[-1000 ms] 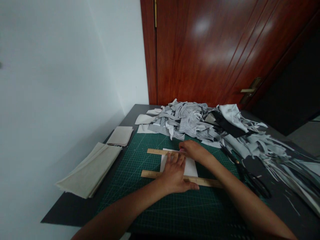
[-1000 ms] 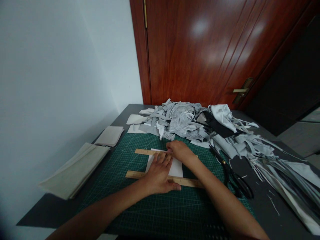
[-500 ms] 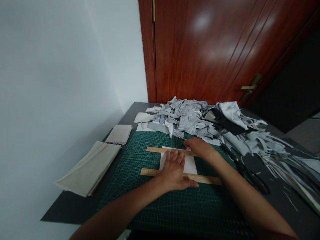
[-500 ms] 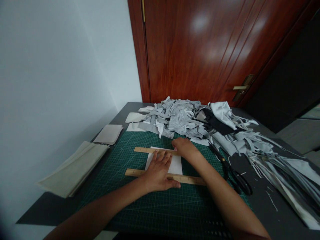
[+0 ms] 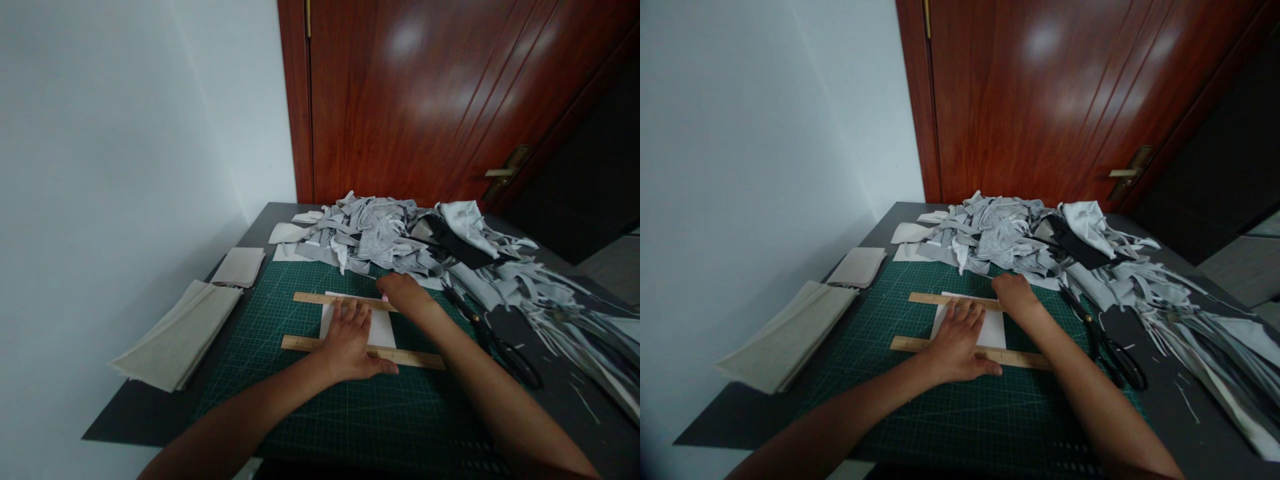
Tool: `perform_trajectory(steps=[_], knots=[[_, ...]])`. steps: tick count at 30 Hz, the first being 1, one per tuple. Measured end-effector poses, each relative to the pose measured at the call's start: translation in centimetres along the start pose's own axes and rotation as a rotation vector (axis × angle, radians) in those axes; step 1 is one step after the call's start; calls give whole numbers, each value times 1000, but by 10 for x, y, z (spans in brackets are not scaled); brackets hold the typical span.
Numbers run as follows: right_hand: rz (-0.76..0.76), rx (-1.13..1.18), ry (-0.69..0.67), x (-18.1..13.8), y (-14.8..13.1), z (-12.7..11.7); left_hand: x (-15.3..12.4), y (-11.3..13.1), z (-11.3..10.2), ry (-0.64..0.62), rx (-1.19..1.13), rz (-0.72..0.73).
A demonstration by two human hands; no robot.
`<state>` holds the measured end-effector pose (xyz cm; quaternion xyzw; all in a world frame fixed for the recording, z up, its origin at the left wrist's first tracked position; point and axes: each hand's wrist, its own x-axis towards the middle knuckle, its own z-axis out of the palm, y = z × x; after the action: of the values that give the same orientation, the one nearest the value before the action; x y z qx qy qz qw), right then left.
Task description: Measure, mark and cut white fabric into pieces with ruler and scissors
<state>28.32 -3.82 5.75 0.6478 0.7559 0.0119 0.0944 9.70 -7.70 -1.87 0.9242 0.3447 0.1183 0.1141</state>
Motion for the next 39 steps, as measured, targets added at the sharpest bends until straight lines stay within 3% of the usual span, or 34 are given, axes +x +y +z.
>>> perform_trajectory(steps=[6,11,14,18,23,27,34,39], knots=[[71,-13,30,-4,2,-2,0,1,0,-11,-8,-4],[38,39,120,0,10,-13,1,0,0,-34,-4,-3],[-40,289,240,10,14,-9,1,-1,1,-32,15,2],[-23,671,393,25,21,19,1,-3,3,-31,44,17],[30,744,377,23,39,60,3,-6,6,-21,59,24],[100,756,388,16,58,76,4,-6,8,-6,76,32],[158,679,377,17,76,85,4,-3,6,-20,113,23],[161,631,345,7,81,74,5,-3,3,-21,126,43]])
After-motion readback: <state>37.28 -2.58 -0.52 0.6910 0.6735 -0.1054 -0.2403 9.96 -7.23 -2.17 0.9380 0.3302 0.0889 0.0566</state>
